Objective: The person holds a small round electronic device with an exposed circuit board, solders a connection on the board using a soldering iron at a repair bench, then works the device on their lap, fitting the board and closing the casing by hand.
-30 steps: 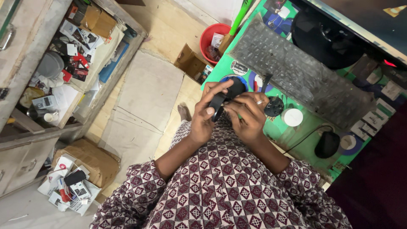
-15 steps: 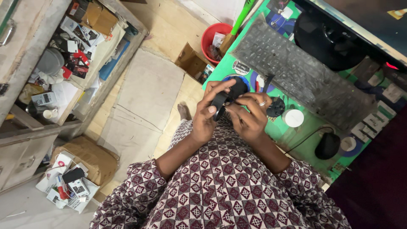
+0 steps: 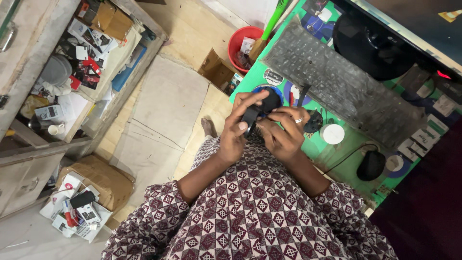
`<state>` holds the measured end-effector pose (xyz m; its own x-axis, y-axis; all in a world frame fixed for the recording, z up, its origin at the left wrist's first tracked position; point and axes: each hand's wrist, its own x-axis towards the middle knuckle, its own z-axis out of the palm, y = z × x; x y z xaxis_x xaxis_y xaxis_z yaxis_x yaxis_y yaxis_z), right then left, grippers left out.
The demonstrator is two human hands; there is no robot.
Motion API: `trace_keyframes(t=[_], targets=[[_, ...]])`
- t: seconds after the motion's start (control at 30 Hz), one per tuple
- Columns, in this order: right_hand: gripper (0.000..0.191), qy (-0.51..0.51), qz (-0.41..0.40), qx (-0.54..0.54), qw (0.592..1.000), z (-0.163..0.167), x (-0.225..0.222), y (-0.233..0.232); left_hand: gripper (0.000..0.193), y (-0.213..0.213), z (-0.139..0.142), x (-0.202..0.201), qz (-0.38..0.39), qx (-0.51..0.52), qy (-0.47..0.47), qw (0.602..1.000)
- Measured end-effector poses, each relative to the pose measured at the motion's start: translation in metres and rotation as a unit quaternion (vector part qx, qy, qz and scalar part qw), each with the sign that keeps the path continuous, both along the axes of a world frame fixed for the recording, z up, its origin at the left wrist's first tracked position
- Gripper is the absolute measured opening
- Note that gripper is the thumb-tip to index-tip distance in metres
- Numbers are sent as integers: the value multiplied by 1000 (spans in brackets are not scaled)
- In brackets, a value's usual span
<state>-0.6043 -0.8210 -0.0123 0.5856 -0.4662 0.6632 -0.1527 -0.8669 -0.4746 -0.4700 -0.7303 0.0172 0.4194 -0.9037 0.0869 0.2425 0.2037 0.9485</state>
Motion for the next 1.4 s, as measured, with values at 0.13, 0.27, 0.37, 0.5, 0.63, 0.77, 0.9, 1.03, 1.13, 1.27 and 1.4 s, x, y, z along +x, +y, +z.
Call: trace_keyframes(t=[0.13,0.27,0.37,0.5,0.63,0.77,0.9,1.03,1.13,1.27,1.4], targets=[[18,-11,2,36,999,0,2,1,82,1,1,0,2,2,-22,1000],[18,-5,1,-28,1000,3,1,-1,83,1,0,0,-3,0,-14,1000],[17,-1,-7,-30,1000,5,1,-1,84,2,-1,1,-12,4,-54,998],[17,0,2,-34,999,5,2,-2,83,2,-1,0,-5,0,-59,998],[20,14,11,-44,999,7,1,-5,82,1,0,1,-1,2,-36,999],[19,51,12,-53,997,12,-1,-7,81,1,3,3,-4,8,-27,1000],[16,50,23,-57,997,17,0,-10,81,-2,2,2,5,-7,-14,1000],[15,48,35,-53,997,20,2,-12,82,-3,2,2,3,-9,-1,1000],[15,50,40,-58,996,23,2,-14,83,-3,2,3,-1,-7,9,1000],[16,46,45,-64,996,25,0,-16,85,-4,2,2,-4,-8,18,1000],[15,45,45,-51,997,26,0,-17,84,-4,1,2,-5,-7,10,1000]])
